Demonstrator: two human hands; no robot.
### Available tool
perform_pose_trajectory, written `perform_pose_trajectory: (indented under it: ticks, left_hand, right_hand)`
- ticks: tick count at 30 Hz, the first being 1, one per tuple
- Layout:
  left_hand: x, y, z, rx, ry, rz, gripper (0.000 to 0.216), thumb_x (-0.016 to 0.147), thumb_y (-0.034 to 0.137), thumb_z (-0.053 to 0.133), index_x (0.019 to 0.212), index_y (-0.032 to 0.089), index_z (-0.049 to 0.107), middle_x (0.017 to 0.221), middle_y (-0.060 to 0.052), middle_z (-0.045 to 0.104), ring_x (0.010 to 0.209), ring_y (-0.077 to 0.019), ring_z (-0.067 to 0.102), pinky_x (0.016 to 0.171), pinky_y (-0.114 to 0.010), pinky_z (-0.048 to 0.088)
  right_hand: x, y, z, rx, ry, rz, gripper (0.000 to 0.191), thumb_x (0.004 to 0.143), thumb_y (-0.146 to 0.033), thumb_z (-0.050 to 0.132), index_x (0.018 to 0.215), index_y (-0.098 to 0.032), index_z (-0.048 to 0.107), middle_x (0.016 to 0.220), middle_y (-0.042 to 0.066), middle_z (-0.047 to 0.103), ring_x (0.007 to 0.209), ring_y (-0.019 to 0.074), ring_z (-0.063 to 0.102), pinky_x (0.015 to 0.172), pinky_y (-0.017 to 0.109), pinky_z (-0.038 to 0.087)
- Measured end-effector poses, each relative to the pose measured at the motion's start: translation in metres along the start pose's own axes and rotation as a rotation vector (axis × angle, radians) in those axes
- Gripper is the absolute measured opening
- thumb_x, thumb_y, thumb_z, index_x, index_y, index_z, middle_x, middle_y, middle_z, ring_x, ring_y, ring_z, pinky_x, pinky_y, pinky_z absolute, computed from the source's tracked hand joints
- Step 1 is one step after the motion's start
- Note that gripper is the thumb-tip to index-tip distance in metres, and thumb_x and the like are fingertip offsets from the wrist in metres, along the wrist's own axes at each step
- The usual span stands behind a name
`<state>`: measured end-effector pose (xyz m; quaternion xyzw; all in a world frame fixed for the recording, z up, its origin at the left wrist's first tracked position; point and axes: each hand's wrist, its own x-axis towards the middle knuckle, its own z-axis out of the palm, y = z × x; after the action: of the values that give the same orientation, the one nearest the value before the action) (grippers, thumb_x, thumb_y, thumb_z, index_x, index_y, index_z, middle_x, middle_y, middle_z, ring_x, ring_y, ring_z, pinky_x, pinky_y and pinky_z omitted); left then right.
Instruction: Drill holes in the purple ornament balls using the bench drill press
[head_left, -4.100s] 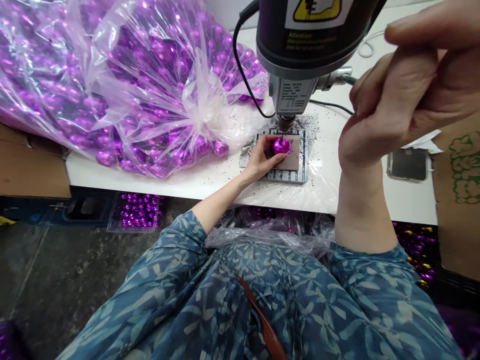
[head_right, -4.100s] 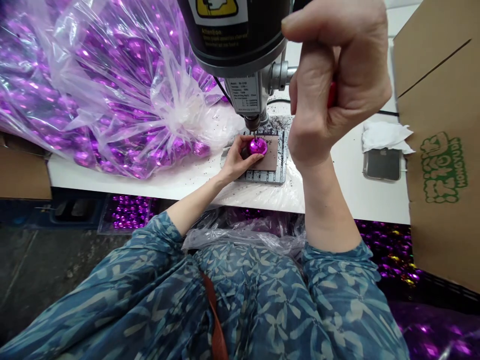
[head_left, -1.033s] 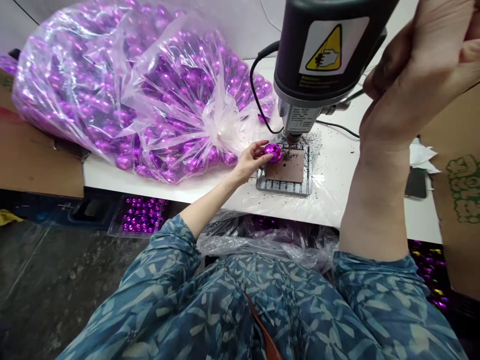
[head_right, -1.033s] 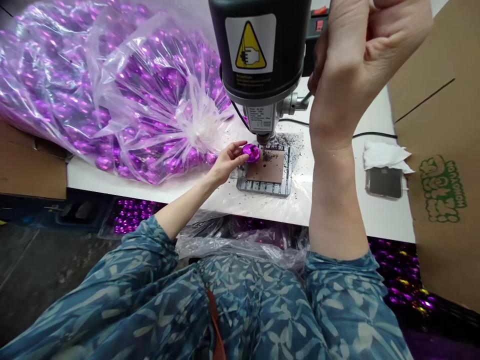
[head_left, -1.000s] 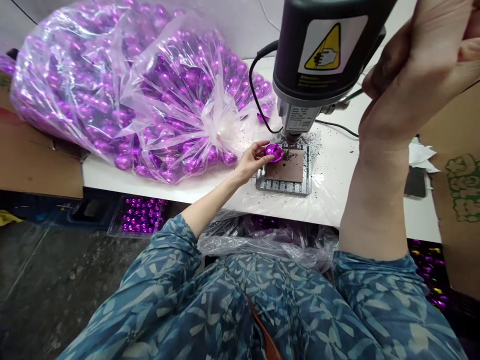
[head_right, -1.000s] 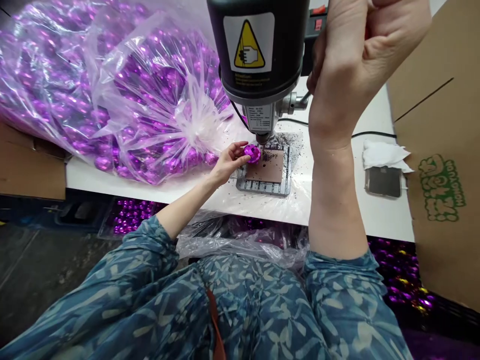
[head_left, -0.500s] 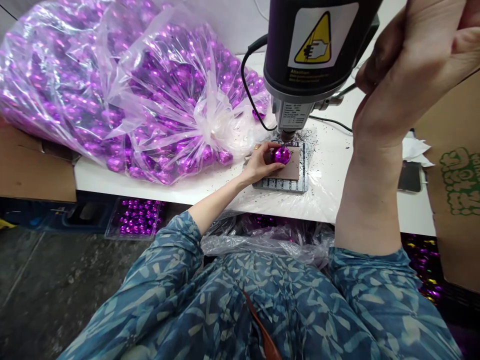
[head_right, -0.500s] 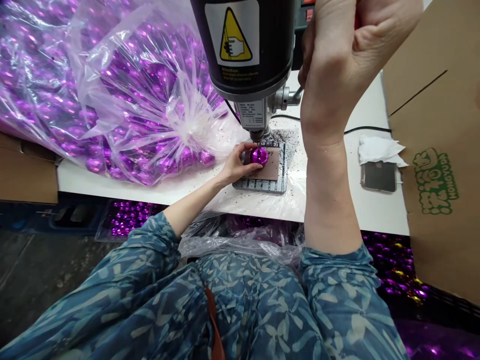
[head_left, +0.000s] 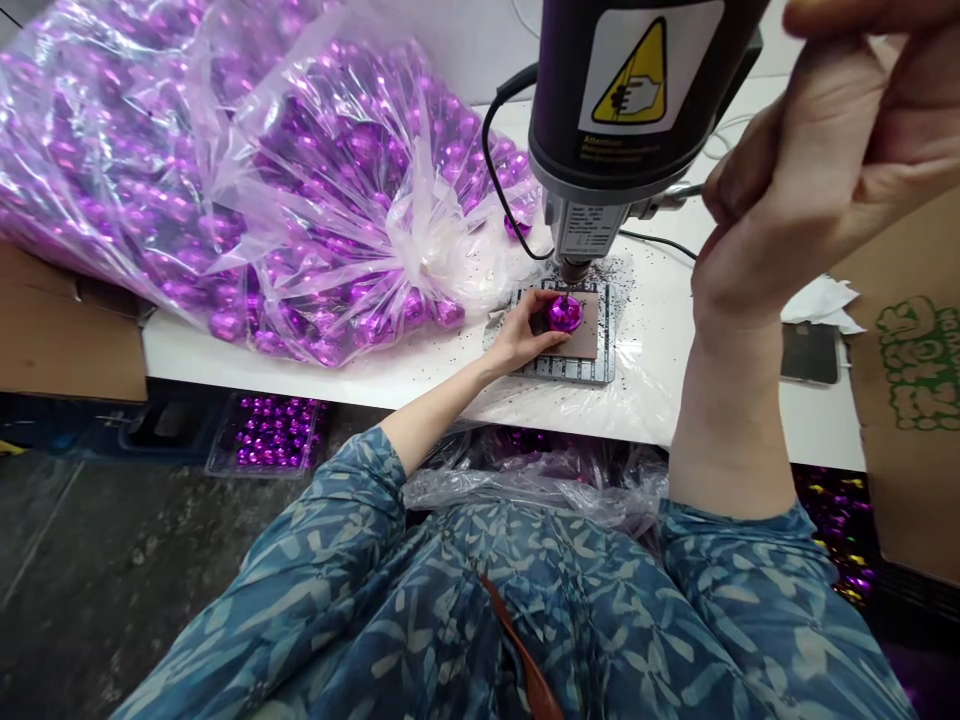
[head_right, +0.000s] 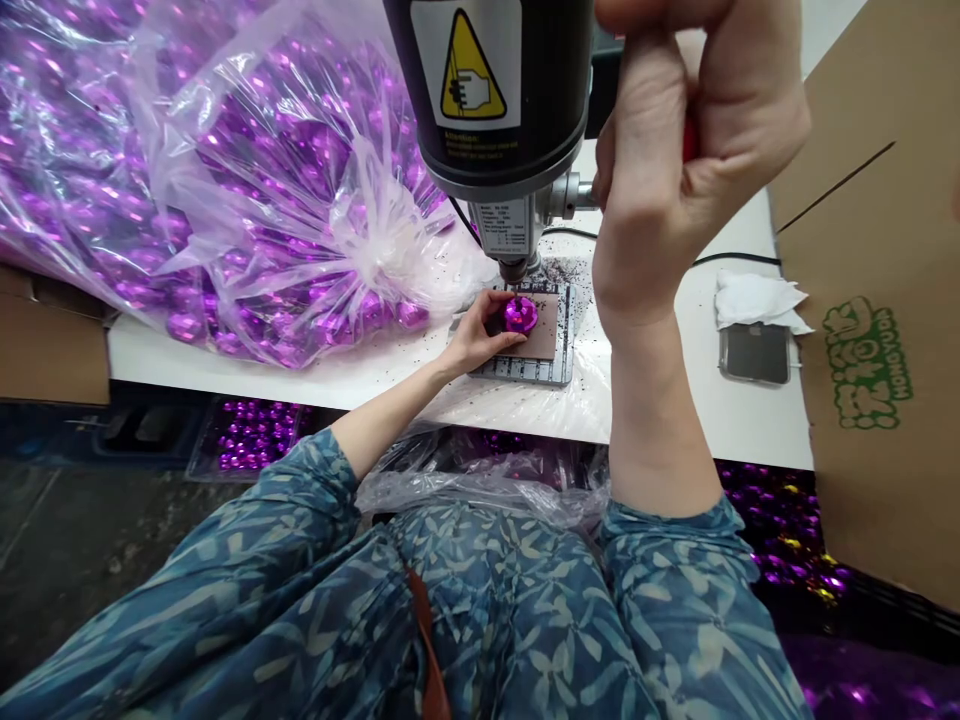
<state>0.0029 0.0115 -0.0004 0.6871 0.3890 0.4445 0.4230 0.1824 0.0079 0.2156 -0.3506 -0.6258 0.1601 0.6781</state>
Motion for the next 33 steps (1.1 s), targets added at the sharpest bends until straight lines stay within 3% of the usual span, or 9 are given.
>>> perform_pose_trajectory:
  ticks: [4, 12, 15, 17, 19, 22, 29, 33]
  left_hand:
    - [0.000, 0.001, 0.001, -0.001, 0.010, -0.026, 0.078, 0.084, 0.063, 0.085, 0.138, 0.018, 0.051, 0.142, -0.018, 0.068, 0.140, -0.0360, 0.066, 0.128, -0.064, 0.046]
    - [0.001, -0.004, 0.001, 0.025, 0.021, -0.008, 0.080, 0.083, 0.071, 0.083, 0.136, 0.020, 0.051, 0.140, -0.017, 0.068, 0.139, -0.0348, 0.066, 0.126, -0.059, 0.047]
    - [0.001, -0.006, 0.001, 0.058, 0.017, -0.006, 0.078, 0.085, 0.070, 0.081, 0.137, 0.021, 0.051, 0.140, -0.016, 0.068, 0.139, -0.0336, 0.066, 0.125, -0.059, 0.048]
    - [0.001, -0.007, 0.001, 0.061, 0.018, -0.004, 0.077, 0.085, 0.069, 0.082, 0.137, 0.021, 0.051, 0.140, -0.016, 0.068, 0.139, -0.0336, 0.066, 0.125, -0.060, 0.048]
    - [0.000, -0.007, 0.001, 0.063, 0.018, -0.003, 0.077, 0.086, 0.068, 0.081, 0.138, 0.021, 0.051, 0.140, -0.016, 0.068, 0.139, -0.0338, 0.066, 0.125, -0.060, 0.048]
    - [0.000, -0.008, 0.000, 0.084, 0.010, 0.003, 0.076, 0.086, 0.068, 0.081, 0.138, 0.021, 0.051, 0.141, -0.015, 0.068, 0.140, -0.0336, 0.065, 0.125, -0.060, 0.048]
    - [-0.001, -0.003, 0.001, 0.087, 0.045, -0.009, 0.075, 0.085, 0.066, 0.083, 0.136, 0.021, 0.053, 0.138, -0.015, 0.070, 0.136, -0.0334, 0.068, 0.124, -0.060, 0.050]
    - [-0.002, -0.001, 0.003, 0.053, 0.053, -0.009, 0.074, 0.084, 0.064, 0.084, 0.135, 0.020, 0.053, 0.137, -0.016, 0.070, 0.135, -0.0332, 0.068, 0.124, -0.059, 0.049]
  right_hand:
    - [-0.023, 0.002, 0.001, 0.018, 0.047, 0.001, 0.064, 0.093, -0.061, 0.036, 0.108, -0.003, 0.058, 0.104, -0.004, 0.057, 0.065, -0.0224, 0.038, 0.068, -0.001, 0.029]
    - [-0.039, 0.031, -0.002, 0.048, 0.072, -0.028, 0.065, 0.095, -0.062, 0.035, 0.097, -0.001, 0.058, 0.104, -0.003, 0.063, 0.060, -0.0212, 0.036, 0.064, 0.000, 0.031]
    - [-0.041, 0.044, -0.001, 0.038, 0.089, -0.079, 0.065, 0.095, -0.063, 0.034, 0.095, -0.001, 0.056, 0.094, -0.003, 0.061, 0.061, -0.0217, 0.035, 0.064, -0.002, 0.031]
    - [-0.043, 0.053, 0.000, 0.039, 0.107, -0.108, 0.067, 0.095, -0.065, 0.032, 0.092, -0.002, 0.054, 0.075, -0.002, 0.052, 0.059, -0.0206, 0.032, 0.064, -0.003, 0.030]
    - [-0.045, 0.060, 0.001, 0.046, 0.120, -0.134, 0.069, 0.094, -0.069, 0.031, 0.086, -0.003, 0.050, 0.059, 0.000, 0.032, 0.057, -0.0180, 0.027, 0.064, -0.001, 0.031]
    - [-0.049, 0.070, 0.002, 0.049, 0.129, -0.182, 0.069, 0.092, -0.071, 0.035, 0.079, -0.004, 0.046, 0.053, 0.003, 0.011, 0.055, -0.0151, 0.024, 0.064, 0.002, 0.033]
    - [-0.056, 0.094, 0.000, 0.037, 0.108, -0.277, 0.067, 0.093, -0.070, 0.035, 0.075, -0.006, 0.042, 0.051, 0.004, 0.008, 0.054, -0.0132, 0.022, 0.065, 0.004, 0.034]
    - [-0.058, 0.075, 0.003, 0.031, 0.081, -0.203, 0.074, 0.089, -0.078, 0.035, 0.077, -0.006, 0.039, 0.050, 0.002, 0.011, 0.052, -0.0131, 0.023, 0.062, 0.004, 0.031]
